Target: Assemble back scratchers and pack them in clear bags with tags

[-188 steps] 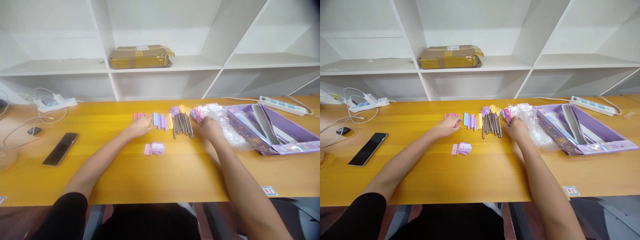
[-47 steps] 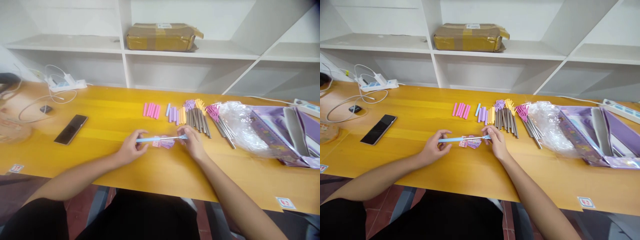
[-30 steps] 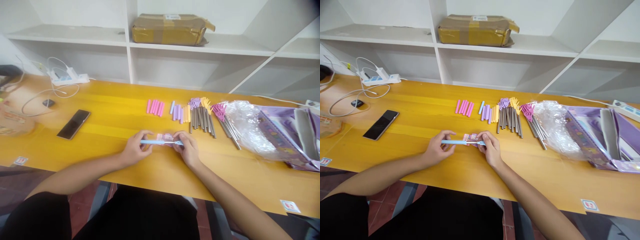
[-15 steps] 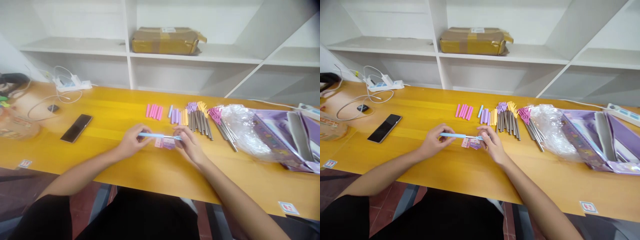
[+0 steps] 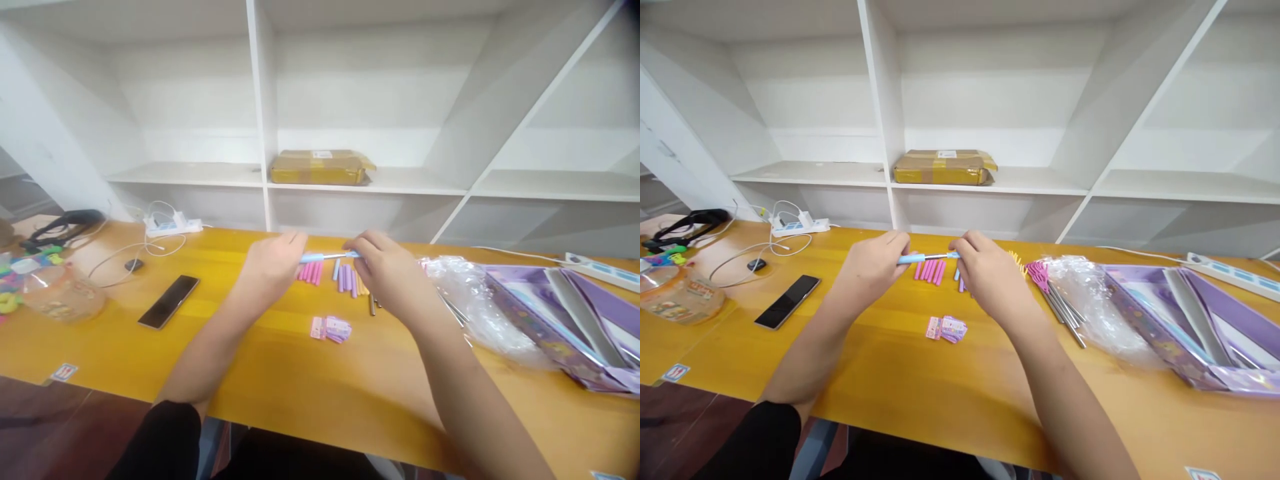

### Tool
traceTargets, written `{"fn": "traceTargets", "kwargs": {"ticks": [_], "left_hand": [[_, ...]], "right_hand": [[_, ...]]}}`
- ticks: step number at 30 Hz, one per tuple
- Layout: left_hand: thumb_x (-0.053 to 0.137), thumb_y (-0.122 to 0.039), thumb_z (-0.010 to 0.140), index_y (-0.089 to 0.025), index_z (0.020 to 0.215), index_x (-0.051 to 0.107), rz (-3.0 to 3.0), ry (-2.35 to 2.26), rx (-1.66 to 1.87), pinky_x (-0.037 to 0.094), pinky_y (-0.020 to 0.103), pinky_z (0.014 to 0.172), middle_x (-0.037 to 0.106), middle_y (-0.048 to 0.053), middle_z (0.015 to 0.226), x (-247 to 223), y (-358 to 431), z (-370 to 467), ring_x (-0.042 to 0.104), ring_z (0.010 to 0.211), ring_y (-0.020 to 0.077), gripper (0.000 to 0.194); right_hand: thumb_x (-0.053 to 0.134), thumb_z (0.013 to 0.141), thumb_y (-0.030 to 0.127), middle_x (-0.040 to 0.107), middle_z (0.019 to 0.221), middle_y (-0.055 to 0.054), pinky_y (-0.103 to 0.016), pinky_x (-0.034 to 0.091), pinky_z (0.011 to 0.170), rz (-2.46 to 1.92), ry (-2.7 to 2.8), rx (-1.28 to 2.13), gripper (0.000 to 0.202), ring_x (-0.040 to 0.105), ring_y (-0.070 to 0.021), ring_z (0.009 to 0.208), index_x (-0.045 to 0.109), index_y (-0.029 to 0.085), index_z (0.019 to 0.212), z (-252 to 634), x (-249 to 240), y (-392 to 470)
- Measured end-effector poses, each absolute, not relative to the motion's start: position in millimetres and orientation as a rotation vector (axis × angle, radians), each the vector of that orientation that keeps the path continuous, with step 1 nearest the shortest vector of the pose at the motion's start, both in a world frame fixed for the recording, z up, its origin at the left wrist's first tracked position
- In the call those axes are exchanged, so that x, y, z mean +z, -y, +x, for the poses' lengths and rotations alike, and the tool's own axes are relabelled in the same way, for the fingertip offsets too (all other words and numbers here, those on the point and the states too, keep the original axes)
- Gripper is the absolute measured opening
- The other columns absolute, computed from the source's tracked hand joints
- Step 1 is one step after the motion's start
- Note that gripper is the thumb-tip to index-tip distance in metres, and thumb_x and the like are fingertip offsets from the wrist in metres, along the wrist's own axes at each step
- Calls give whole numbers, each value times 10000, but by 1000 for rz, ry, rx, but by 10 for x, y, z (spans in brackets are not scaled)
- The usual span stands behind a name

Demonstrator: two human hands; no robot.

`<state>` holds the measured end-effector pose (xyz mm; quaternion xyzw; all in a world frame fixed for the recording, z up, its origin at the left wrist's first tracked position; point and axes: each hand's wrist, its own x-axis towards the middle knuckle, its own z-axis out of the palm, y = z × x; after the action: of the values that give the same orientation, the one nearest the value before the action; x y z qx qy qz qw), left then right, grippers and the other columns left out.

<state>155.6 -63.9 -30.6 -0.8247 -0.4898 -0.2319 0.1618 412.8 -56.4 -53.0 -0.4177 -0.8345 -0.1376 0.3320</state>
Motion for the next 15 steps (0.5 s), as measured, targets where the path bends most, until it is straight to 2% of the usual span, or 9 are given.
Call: {"fn": "traceTargets", "kwargs": {"ticks": [5,9,15], "left_hand": [[572,-187,1032,-194,860,613,-2316,1386,-601,215,331,545,614,56,732,-518,757,1784,469,562,161,177],[598,-246,1036,-184,834,643,-2411,1354,-625,246,330,553,654,101,724,-647,771,1879,551,605,205,217],[544,-64,905,-164,784,688,-2374,1507,-511,322,316,572,612,101,627,-744,550,1973,582,606,215,212]], "right_hand": [[524,964,94,686,987,-89,-307,371,672,-1179,2183,-453,193,586,-194,790,688,194,986,3953,-675,499],[549,970,108,695,956,-68,-314,239,577,-1341,2156,-460,160,489,-147,638,689,187,966,3922,-721,483],[570,930,82,628,836,-59,-331,143,585,-1449,2184,-505,161,418,-141,609,646,187,836,3869,-783,489]]}}
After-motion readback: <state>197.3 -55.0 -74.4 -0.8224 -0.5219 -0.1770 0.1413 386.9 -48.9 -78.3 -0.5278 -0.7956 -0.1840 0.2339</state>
